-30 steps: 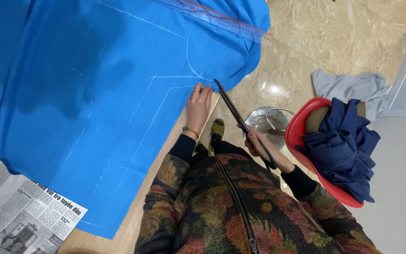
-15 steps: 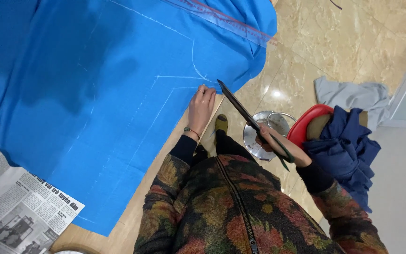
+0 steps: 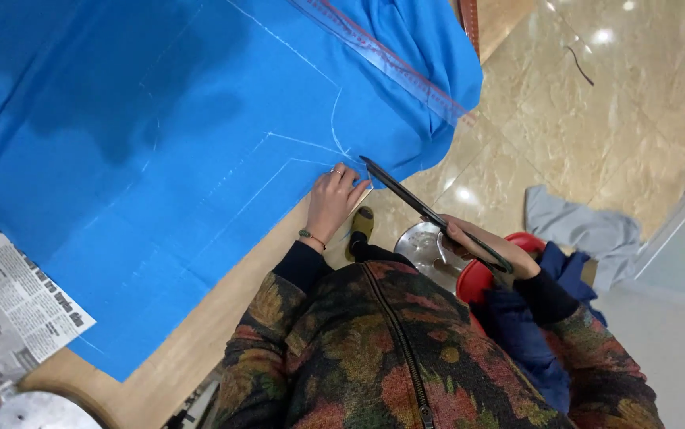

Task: The person places a newspaper on a blue fabric, uses a ruler and chalk to trace a pattern, and then cuts the fabric along the marked lines using shears. The person removes the newspaper and continues cutting the fabric to complete the pattern.

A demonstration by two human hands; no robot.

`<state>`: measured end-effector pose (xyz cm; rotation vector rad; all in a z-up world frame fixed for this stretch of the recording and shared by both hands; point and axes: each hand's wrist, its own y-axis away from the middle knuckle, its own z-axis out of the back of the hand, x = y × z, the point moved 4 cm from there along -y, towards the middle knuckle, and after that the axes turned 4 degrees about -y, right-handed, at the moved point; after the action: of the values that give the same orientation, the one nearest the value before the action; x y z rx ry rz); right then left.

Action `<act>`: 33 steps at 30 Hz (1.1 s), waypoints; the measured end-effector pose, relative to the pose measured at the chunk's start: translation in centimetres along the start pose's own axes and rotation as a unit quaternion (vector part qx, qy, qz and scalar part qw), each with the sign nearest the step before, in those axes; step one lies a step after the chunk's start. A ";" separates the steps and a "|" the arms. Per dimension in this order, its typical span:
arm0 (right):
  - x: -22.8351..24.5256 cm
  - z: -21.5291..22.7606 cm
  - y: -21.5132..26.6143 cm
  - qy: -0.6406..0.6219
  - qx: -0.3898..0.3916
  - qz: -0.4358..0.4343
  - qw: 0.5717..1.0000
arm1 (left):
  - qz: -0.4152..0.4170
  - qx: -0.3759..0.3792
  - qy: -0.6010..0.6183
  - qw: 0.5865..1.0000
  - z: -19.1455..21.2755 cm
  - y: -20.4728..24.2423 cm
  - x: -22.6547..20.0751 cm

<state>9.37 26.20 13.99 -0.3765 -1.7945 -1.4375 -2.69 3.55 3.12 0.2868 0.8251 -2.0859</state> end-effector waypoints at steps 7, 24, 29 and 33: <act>-1.8 4.6 -1.7 0.049 0.076 -0.004 0.996 | 0.011 -0.004 -0.060 0.998 -0.3 -0.3 -0.7; 1.7 5.3 -2.1 0.120 0.048 -0.019 0.991 | -0.004 -0.002 -0.083 0.997 -1.2 0.3 -0.3; 3.0 5.6 -1.7 0.153 0.044 -0.028 0.987 | 0.001 -0.007 -0.099 0.995 -1.3 0.6 -0.3; 4.0 6.0 -1.4 0.186 0.040 -0.052 0.980 | -0.001 -0.015 -0.106 0.994 -1.2 0.5 -0.2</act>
<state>3.53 30.36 15.64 0.0308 -1.5764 -1.3959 -2.25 4.25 2.11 0.0473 0.7271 -2.0617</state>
